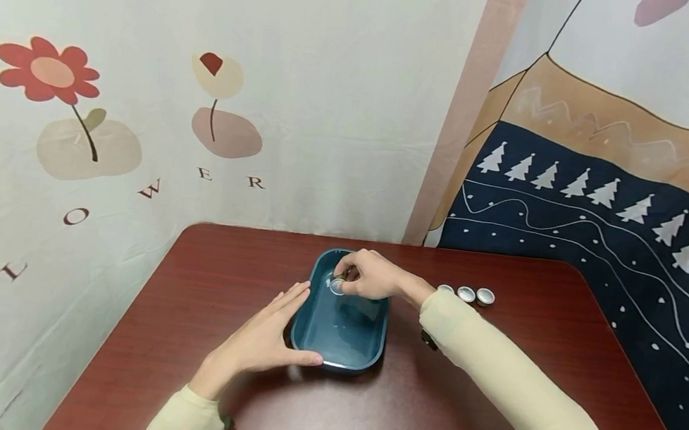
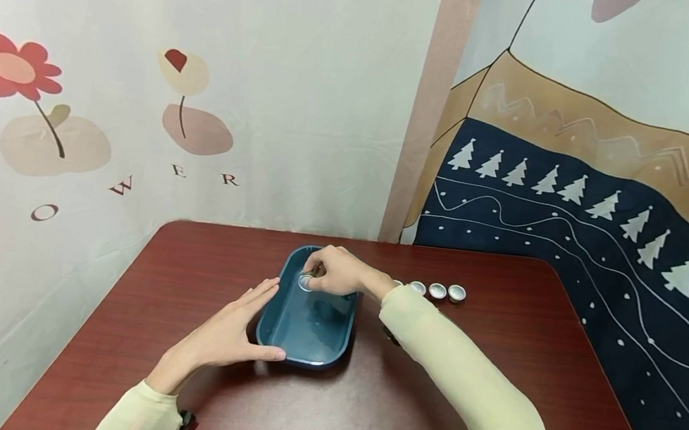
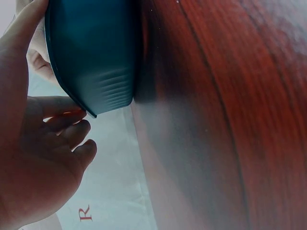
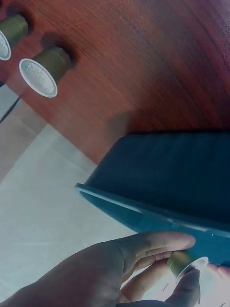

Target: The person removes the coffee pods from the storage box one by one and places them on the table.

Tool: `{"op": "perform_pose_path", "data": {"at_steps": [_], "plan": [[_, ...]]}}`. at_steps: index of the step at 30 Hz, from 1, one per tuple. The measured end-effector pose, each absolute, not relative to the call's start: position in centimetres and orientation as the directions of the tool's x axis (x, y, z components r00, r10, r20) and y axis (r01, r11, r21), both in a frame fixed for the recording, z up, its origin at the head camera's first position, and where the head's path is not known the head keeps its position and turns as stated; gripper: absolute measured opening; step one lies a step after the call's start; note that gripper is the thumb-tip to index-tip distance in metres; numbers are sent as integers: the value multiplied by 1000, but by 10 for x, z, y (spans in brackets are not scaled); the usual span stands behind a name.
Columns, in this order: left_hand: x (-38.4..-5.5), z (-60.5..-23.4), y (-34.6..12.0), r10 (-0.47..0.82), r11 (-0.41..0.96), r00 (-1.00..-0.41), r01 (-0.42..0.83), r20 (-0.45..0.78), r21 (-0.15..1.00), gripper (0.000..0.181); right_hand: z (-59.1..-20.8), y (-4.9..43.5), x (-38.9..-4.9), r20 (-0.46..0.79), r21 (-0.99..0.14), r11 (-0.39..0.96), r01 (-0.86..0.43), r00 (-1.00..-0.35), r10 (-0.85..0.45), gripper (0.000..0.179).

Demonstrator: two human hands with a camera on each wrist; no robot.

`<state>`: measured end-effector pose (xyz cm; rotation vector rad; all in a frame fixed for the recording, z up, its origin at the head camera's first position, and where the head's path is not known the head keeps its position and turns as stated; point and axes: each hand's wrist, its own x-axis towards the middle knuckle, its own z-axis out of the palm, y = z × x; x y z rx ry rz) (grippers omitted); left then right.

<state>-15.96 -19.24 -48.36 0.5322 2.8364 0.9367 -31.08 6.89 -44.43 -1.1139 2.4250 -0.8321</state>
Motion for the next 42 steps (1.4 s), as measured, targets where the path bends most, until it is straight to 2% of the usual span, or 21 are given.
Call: {"op": "perform_pose_path", "data": {"at_steps": [4, 10, 24, 29, 42], "plan": [[-160, -484, -192, 363, 750, -932, 301, 13, 589, 134, -441, 74, -309, -32, -652, 495, -575, -631, -775, 33], [-160, -483, -192, 366, 752, -931, 303, 12, 585, 134, -438, 83, -309, 10, -693, 455, -559, -639, -769, 29], [-161, -482, -192, 361, 753, -932, 295, 5, 589, 135, -432, 114, -302, 26, -782, 444, -438, -734, -678, 27], [-161, -483, -192, 361, 754, -933, 297, 8, 586, 135, -432, 127, -300, 36, -806, 425, -412, -751, -660, 23], [-160, -484, -193, 355, 758, -935, 299, 17, 580, 135, -424, 160, -292, 22, -834, 430, -346, -799, -600, 26]]}}
